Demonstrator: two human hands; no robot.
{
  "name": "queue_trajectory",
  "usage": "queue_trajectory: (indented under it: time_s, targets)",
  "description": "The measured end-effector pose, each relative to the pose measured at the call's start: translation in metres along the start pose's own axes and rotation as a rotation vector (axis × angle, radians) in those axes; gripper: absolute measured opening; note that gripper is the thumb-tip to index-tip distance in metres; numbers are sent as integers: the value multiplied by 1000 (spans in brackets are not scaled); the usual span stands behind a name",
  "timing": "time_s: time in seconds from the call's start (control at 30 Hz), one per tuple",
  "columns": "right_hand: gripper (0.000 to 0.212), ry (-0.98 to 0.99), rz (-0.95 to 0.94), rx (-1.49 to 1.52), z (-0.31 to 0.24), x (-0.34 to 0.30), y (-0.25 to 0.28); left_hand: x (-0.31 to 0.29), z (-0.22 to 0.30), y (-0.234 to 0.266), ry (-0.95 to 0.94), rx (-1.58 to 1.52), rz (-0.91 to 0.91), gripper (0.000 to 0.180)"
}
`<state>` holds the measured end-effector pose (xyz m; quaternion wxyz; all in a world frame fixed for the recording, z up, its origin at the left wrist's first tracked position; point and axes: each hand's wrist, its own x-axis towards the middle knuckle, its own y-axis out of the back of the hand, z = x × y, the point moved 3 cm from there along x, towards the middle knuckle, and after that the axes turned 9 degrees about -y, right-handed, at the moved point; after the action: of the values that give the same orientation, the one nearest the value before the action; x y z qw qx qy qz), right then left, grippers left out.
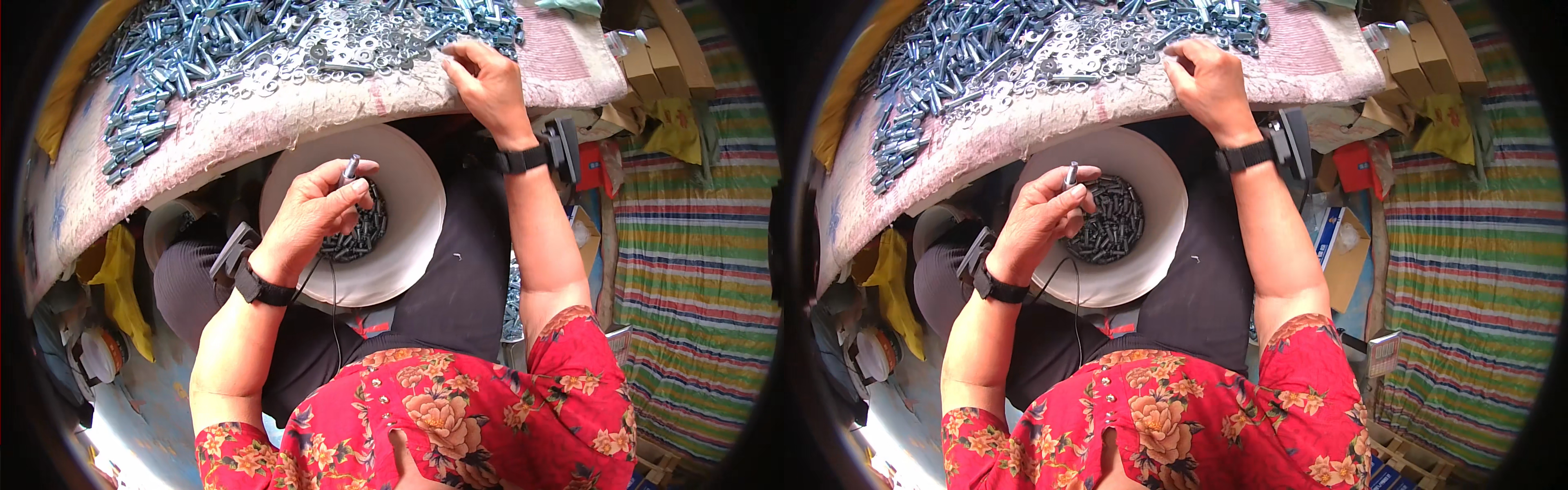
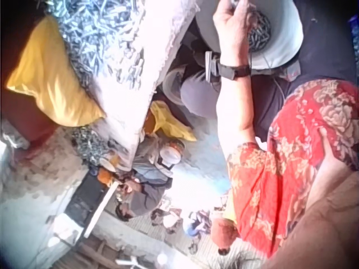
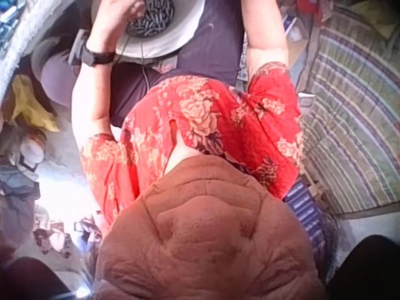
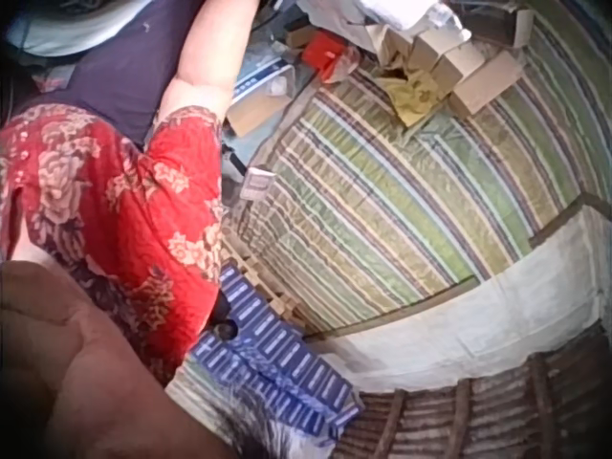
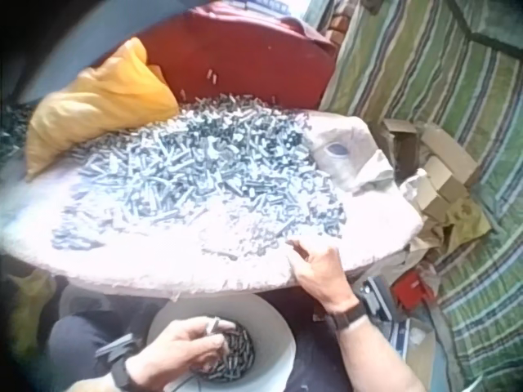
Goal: Manually assembling washers onto bolts and placing the finished items into a bucket.
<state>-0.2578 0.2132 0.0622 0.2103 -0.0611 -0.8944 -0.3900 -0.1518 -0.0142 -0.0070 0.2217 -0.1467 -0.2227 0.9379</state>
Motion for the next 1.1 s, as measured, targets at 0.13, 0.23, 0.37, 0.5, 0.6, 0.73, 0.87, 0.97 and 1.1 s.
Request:
queue_trajectory:
  time_s: [0.13,0.23,0.37,0.5,0.6,0.73,0.87,0.97,1.1]
  targets:
    - [19,66,-44,-155,13,29,-19,2,6,-4,21,-82,28,35]
    - [18,148,-12,-376,20,36,-34,2,7,-4,31,-106,58,38]
    - [16,-14,-22,-230,29,39,-39,3,6,-2,14,-164,66,34]
    - [10,-154,75,32,39,35,-23,4,5,-1,-34,-179,88,36]
    - [10,-112,94,-67,36,21,-14,3,5,-1,-21,-175,94,36]
    - [10,43,117,-217,31,18,-16,2,3,1,8,-160,87,35]
    - [9,96,139,-258,27,19,-16,1,4,2,7,-146,91,34]
    - [9,167,139,-288,25,22,-21,0,4,1,22,-150,100,34]
    - [10,189,-44,-296,23,27,-25,-1,5,3,20,-139,101,34]
